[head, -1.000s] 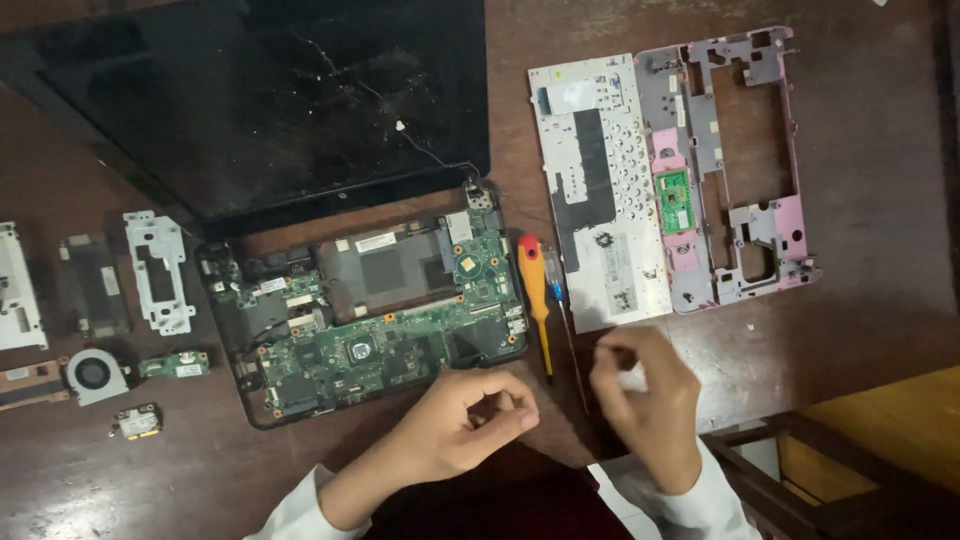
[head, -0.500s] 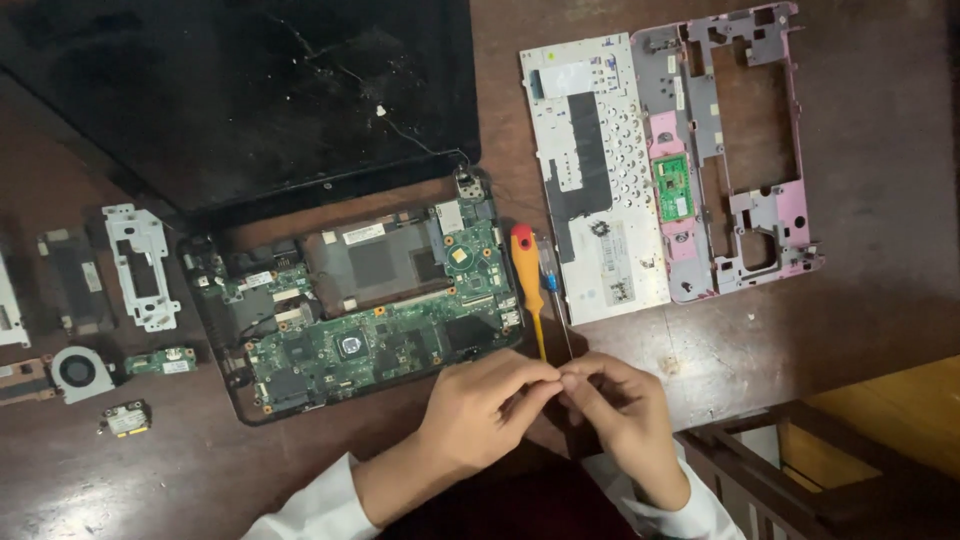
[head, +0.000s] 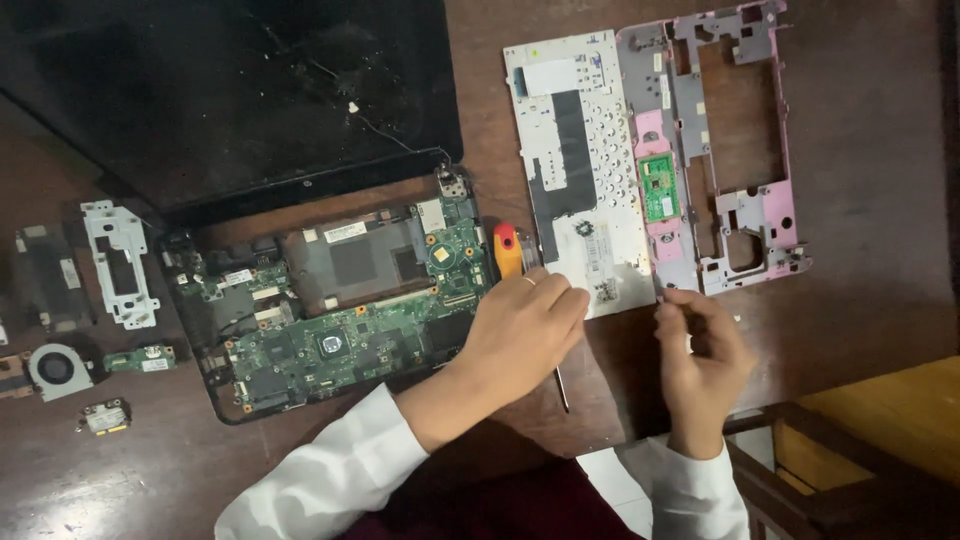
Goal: A person uses a screwdriver to remove screws from a laptop motherboard and attempts to lift it from the chassis.
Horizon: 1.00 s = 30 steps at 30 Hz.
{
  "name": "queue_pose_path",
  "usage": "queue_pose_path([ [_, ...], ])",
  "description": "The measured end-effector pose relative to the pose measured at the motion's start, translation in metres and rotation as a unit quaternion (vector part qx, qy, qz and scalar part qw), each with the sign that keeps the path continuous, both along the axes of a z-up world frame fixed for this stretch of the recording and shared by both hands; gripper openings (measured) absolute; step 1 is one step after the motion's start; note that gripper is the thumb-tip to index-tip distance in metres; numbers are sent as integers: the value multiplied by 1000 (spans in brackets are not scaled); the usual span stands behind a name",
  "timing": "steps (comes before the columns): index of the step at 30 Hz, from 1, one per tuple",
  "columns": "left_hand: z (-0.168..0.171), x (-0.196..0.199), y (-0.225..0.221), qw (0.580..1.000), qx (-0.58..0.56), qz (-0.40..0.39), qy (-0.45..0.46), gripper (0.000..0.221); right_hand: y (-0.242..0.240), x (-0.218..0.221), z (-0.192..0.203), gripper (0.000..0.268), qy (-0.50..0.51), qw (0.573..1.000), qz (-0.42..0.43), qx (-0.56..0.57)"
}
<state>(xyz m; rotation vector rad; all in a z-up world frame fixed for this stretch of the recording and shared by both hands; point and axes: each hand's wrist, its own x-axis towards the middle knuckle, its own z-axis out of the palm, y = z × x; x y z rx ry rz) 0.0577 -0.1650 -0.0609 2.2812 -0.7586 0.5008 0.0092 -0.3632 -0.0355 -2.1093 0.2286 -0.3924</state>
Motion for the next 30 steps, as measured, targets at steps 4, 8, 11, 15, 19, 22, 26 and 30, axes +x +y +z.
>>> queue_pose_path([
  [4,32,-7,8,997,-70,-10,36,17,29,2,29,16,-20,986,138,-86],
  [8,53,-20,35,935,-132,-82,320,9,48,-5,44,16,-22,967,246,-66],
  [11,60,-27,51,880,-219,-96,412,12,59,-7,55,12,-1,965,261,-26],
  [15,63,-39,62,787,-291,-94,536,14,62,-13,60,11,33,950,310,-16],
  [19,60,-52,67,735,-298,-95,601,12,68,-18,76,9,103,943,317,18],
  [22,64,-53,72,718,-304,-102,618,16,71,-20,73,20,127,934,332,37],
  [26,68,-50,77,683,-311,-91,655,21,77,-22,63,14,40,951,306,-7],
  [30,66,-59,82,630,-333,-76,697,47,75,-25,51,12,51,974,218,-20],
])
